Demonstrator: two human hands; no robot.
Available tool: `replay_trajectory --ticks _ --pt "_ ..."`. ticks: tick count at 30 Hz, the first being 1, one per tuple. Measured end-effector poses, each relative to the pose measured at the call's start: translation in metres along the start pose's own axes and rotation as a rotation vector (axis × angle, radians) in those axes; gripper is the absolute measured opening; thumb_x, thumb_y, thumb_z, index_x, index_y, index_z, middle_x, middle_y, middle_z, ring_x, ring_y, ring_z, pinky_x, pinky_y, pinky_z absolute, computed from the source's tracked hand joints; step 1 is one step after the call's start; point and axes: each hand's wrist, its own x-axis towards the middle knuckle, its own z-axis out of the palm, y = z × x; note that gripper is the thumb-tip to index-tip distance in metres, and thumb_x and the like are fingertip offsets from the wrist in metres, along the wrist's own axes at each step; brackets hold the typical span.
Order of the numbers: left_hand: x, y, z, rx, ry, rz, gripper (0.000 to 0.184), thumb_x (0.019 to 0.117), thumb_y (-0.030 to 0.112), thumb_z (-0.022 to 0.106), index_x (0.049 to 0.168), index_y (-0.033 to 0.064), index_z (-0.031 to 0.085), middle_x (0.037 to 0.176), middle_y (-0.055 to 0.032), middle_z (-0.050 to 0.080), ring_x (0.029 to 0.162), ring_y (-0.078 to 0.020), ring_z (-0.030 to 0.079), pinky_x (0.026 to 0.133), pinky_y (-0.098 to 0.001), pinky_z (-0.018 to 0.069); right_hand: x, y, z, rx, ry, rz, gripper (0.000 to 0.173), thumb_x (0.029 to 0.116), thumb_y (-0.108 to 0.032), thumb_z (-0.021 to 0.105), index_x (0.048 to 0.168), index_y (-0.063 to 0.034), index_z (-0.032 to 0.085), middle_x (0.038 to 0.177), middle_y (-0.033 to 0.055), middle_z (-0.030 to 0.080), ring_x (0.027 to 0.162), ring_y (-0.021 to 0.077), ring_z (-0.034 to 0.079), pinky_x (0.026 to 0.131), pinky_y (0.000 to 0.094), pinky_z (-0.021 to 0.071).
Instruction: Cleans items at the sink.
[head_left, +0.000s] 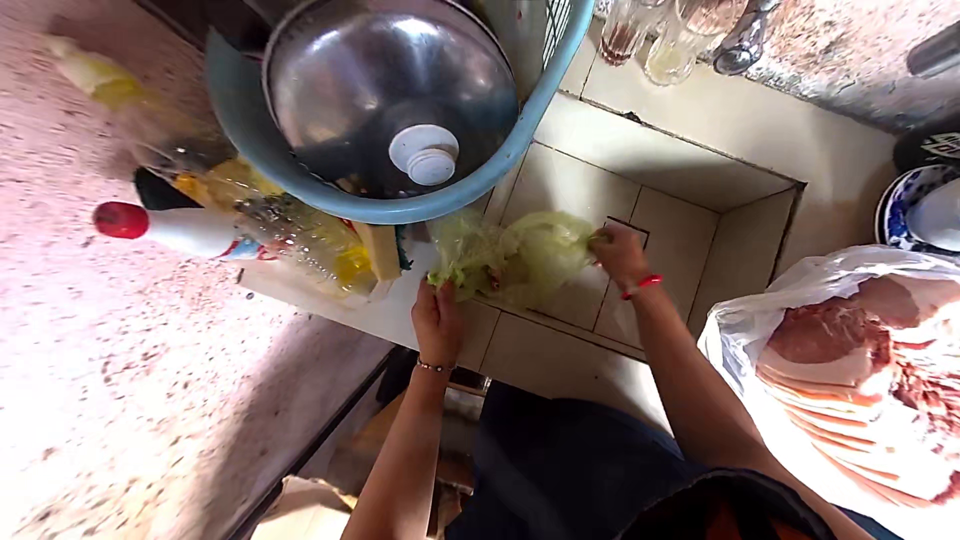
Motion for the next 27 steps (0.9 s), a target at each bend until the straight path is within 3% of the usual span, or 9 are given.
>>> replay_trajectory --ticks 5,9,12,17,19,21,23,25,27 --pt "0.034 0.092 0.012 -0.183 -0.166 0.0 0.032 0.1077 0.015 0.048 0.122 -0.0104 0.06 0.105 -0.0156 0.069 0.093 -0.0095 0.067 0.088 -0.0309 0.0565 -0.044 -0.08 -0.069 0.224 -0.006 -0.244 0.021 0.0931 -0.004 0.063 0.113 0.001 0.063 0.097 0.0088 0.067 0.076 0.011 0.065 0.068 0.0314 0.0573" --pt "0.062 0.152 0.046 -0.279 -0.554 0.188 0.028 0.1048 0.013 0.053 0.12 -0.0075 0.064 0.113 -0.0169 0.069 0.1 -0.0133 0.068 0.091 -0.0318 0.0558 -0.057 -0.108 -0.065 0.128 -0.307 -0.457 0.055 0.083 -0.006 0.081 0.131 0.0026 0.056 0.117 0.014 0.068 0.102 0.0149 0.069 0.091 0.0347 0.0584" --pt "0.078 0.168 0.058 -0.371 -0.533 0.397 0.031 0.1027 0.016 0.056 0.126 -0.0032 0.066 0.126 -0.016 0.066 0.117 -0.0165 0.062 0.097 -0.0335 0.0516 -0.054 -0.118 -0.062 0.086 -0.063 -0.557 0.028 0.0897 -0.005 0.072 0.115 0.004 0.065 0.096 0.0094 0.07 0.084 0.0091 0.068 0.078 0.0306 0.0589" --pt "0.08 0.108 0.08 -0.349 -0.485 0.417 0.149 0.0546 0.047 0.096 0.161 -0.0062 0.006 0.167 -0.0296 0.009 0.156 -0.0372 0.015 0.126 -0.0497 0.0227 -0.076 -0.151 -0.102 0.296 -0.03 -0.52 0.025 0.0887 0.001 0.069 0.112 -0.0021 0.063 0.096 0.0032 0.071 0.083 0.0077 0.071 0.074 0.028 0.0629" --pt "0.061 0.091 0.102 -0.234 -0.549 0.329 0.16 0.0381 0.036 0.102 0.159 -0.0095 0.009 0.165 -0.0356 0.007 0.155 -0.0463 0.011 0.127 -0.0565 0.0092 -0.08 -0.16 -0.099 0.394 -0.078 -0.531 0.026 0.0872 0.005 0.068 0.111 -0.0028 0.062 0.096 0.0044 0.071 0.085 0.0114 0.072 0.074 0.0309 0.064" --pt "0.048 0.094 0.121 -0.072 -0.58 0.341 0.127 0.0527 0.036 0.098 0.15 -0.0126 0.033 0.155 -0.0362 0.034 0.15 -0.0466 0.028 0.126 -0.06 0.0063 -0.085 -0.167 -0.085 0.393 -0.103 -0.52 0.024 0.0858 0.005 0.069 0.109 -0.0024 0.064 0.094 0.0045 0.071 0.083 0.011 0.071 0.073 0.0307 0.0632" --pt "0.042 0.103 0.137 -0.041 -0.46 0.321 0.072 0.0771 0.022 0.087 0.132 -0.0126 0.057 0.133 -0.0306 0.06 0.132 -0.0389 0.053 0.12 -0.0519 0.0294 -0.095 -0.171 -0.073 0.368 -0.141 -0.515 0.023 0.0871 0.004 0.068 0.108 -0.0025 0.063 0.09 0.0028 0.07 0.077 0.0078 0.07 0.07 0.0265 0.0619" --pt "0.055 0.107 0.149 -0.148 -0.33 0.219 0.054 0.0846 0.007 0.079 0.129 -0.0146 0.058 0.13 -0.0297 0.062 0.13 -0.0351 0.056 0.12 -0.0462 0.0312 -0.101 -0.168 -0.077 0.362 -0.127 -0.534 0.023 0.0887 0.003 0.066 0.11 -0.0042 0.063 0.091 0.0005 0.069 0.078 0.0058 0.069 0.071 0.0247 0.0615" --pt "0.075 0.103 0.154 -0.275 -0.252 0.074 0.031 0.0895 0.001 0.071 0.117 -0.0122 0.065 0.113 -0.0241 0.07 0.108 -0.0264 0.069 0.103 -0.0408 0.0517 -0.096 -0.151 -0.092 0.421 -0.017 -0.528 0.023 0.0881 0.002 0.066 0.11 -0.0058 0.064 0.093 -0.0003 0.07 0.082 0.008 0.069 0.074 0.0291 0.0621"
